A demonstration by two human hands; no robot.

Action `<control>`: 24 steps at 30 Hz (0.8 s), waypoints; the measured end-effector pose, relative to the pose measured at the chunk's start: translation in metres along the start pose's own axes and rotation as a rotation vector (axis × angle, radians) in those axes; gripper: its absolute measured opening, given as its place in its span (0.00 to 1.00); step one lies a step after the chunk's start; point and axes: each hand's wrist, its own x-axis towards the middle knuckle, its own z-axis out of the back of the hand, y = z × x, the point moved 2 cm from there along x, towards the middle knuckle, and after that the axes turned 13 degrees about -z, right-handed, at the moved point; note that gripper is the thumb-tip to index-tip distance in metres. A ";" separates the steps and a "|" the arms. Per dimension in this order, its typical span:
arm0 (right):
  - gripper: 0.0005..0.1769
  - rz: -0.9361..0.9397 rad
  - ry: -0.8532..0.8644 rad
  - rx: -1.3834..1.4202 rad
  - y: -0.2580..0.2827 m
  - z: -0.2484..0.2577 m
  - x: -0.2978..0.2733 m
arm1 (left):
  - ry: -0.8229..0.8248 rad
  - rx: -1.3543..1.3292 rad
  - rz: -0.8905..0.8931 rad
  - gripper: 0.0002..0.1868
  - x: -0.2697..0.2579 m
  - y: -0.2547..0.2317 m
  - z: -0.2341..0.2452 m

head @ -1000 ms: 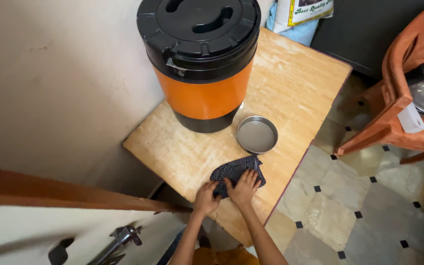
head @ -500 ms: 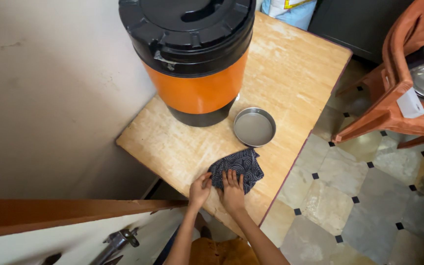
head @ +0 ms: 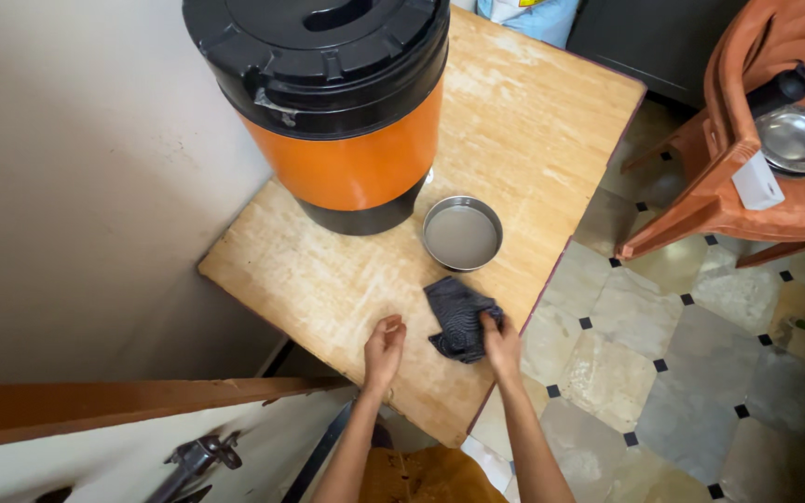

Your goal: The person wipes down a wooden table surface using a cloth, moving around a large orange container and a metal bowl to clean the entire area.

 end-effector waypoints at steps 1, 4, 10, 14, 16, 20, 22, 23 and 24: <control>0.32 0.000 -0.001 0.000 0.001 0.008 -0.004 | 0.051 0.024 0.044 0.16 -0.003 -0.004 -0.001; 0.43 0.329 -0.423 -0.156 0.018 0.028 -0.024 | 0.125 0.066 0.071 0.17 -0.005 -0.021 0.000; 0.35 0.598 -0.232 -0.266 0.049 -0.013 -0.048 | 0.208 0.243 -0.074 0.14 -0.003 -0.070 0.018; 0.46 0.699 -0.110 -0.672 0.045 -0.040 -0.032 | 0.379 0.437 -0.147 0.15 0.002 -0.101 0.046; 0.51 0.707 -0.063 -0.749 0.034 -0.043 -0.026 | 0.424 0.484 -0.134 0.15 0.007 -0.111 0.060; 0.45 0.739 -0.026 -0.676 0.029 -0.039 -0.014 | 0.530 0.616 -0.148 0.16 0.024 -0.116 0.089; 0.41 0.686 0.049 -0.614 0.031 -0.032 -0.010 | 0.547 0.623 -0.129 0.17 0.035 -0.110 0.104; 0.37 0.694 0.031 -0.606 0.032 -0.026 -0.012 | 0.563 0.631 -0.114 0.17 0.041 -0.106 0.111; 0.34 0.701 0.012 -0.597 0.034 -0.022 -0.014 | 0.566 0.630 -0.117 0.17 0.047 -0.102 0.116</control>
